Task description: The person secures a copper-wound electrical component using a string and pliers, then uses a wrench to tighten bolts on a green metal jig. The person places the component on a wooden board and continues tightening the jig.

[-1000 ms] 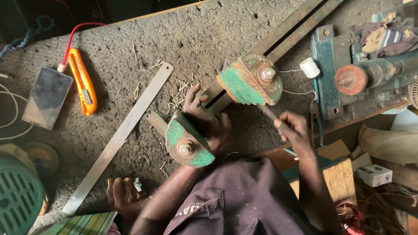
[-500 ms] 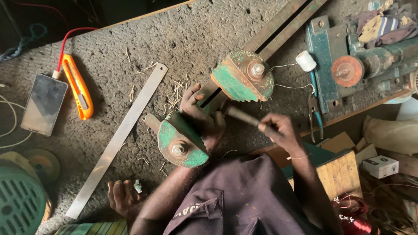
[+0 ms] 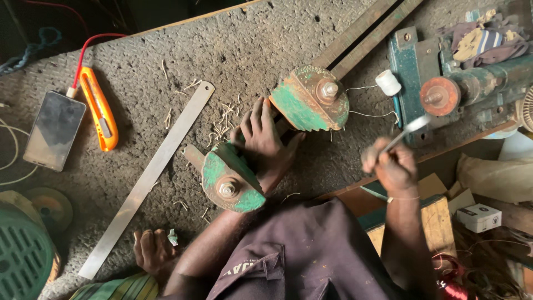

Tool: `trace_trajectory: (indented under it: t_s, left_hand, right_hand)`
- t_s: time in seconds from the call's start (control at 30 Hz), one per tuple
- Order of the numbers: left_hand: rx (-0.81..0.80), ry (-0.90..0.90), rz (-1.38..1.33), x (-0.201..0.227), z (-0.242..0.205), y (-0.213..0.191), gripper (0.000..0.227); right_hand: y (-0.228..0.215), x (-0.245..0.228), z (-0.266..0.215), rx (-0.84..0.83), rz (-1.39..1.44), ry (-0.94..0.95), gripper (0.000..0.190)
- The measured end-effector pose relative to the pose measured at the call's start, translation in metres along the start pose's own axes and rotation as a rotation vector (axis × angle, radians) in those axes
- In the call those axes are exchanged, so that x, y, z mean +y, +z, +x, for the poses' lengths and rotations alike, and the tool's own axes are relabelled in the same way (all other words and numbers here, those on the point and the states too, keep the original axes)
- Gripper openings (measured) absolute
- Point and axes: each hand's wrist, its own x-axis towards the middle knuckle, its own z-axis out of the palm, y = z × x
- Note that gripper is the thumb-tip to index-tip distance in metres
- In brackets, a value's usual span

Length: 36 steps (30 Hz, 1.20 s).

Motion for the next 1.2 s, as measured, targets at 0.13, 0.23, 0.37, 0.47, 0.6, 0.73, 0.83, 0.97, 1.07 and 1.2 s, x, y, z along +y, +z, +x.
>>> trace_trajectory:
  t_s: [0.13,0.23,0.37,0.47,0.6,0.73,0.83,0.97,1.07,1.2]
  left_hand:
    - [-0.042,-0.054,0.047,0.004,0.005,0.004,0.108]
    - [-0.04,-0.013,0.095,0.003,0.004,0.008,0.104]
    - [0.026,0.02,0.172,0.002,-0.001,0.014,0.104]
    - [0.062,0.054,0.184,0.001,-0.002,0.018,0.104]
    - [0.026,0.055,0.192,0.0,-0.002,0.021,0.106]
    - [0.097,0.091,0.184,0.0,0.0,0.024,0.109]
    - [0.03,0.041,0.19,-0.002,-0.001,0.027,0.109]
    - [0.074,0.06,0.24,-0.004,0.0,0.033,0.106]
    - [0.105,0.063,0.266,-0.006,-0.002,0.036,0.107]
    - [0.071,0.049,0.23,-0.005,0.0,0.036,0.109]
  right_hand:
    - [0.013,-0.03,0.039,0.174,-0.267,-0.016,0.026]
    - [0.024,-0.059,0.076,0.205,-0.587,-0.187,0.035]
    - [0.038,-0.123,0.143,-0.03,-1.474,-0.445,0.057]
    - [0.059,-0.16,0.186,-0.323,-1.684,-0.556,0.064]
    - [0.092,-0.181,0.22,-0.576,-1.82,-0.647,0.063]
    - [0.113,-0.19,0.24,-0.745,-2.074,-0.543,0.066]
    - [0.12,-0.19,0.251,-0.861,-1.868,-0.54,0.062]
    - [0.124,-0.183,0.262,-0.93,-1.869,-0.568,0.055]
    - [0.127,-0.171,0.265,-0.916,-1.895,-0.536,0.052]
    - [0.129,-0.177,0.264,-0.999,-2.002,-0.593,0.045]
